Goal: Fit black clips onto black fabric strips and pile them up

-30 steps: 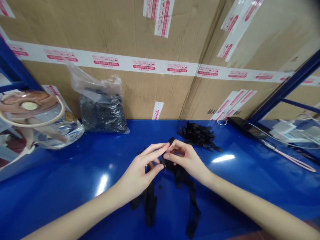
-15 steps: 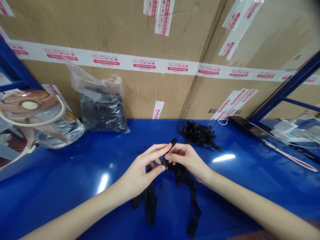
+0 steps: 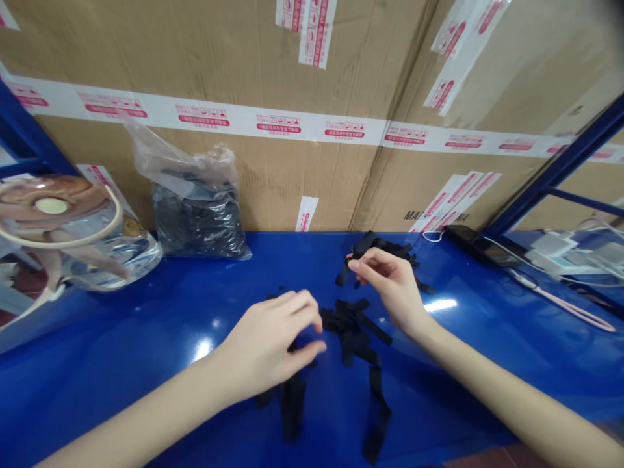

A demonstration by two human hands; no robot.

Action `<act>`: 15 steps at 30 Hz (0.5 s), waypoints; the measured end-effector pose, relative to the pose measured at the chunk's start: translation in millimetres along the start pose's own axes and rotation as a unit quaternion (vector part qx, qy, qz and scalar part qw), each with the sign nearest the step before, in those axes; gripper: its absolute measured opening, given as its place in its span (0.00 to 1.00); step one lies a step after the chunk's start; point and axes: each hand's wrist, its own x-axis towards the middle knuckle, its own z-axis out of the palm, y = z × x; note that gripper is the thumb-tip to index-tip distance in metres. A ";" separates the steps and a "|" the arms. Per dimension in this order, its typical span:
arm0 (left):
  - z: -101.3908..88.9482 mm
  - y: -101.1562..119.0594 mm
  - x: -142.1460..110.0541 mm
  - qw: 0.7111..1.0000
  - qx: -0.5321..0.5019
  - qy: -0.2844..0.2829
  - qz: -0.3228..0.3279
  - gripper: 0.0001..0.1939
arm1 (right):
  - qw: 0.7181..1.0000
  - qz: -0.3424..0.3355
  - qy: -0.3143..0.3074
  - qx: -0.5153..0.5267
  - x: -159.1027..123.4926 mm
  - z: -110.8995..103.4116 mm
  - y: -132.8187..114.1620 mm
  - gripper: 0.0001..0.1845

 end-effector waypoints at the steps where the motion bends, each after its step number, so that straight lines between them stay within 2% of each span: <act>1: 0.4 0.2 -0.7 0.999 0.028 -0.030 0.034 0.05 | 1.000 -0.004 0.008 0.000 1.8 -2.0 0.9 0.13; 4: 5.7 1.1 -2.7 0.989 0.094 -0.071 0.089 0.06 | 1.000 -0.001 0.006 0.008 2.7 -2.6 2.4 0.13; 9: 12.9 4.0 -4.6 0.974 0.173 -0.059 0.134 0.08 | 0.999 0.019 -0.015 0.021 -3.1 4.5 2.0 0.12; 15: 8.5 4.8 -6.7 0.967 0.189 -0.094 0.139 0.05 | 0.999 0.029 -0.027 0.025 -4.1 6.1 2.4 0.13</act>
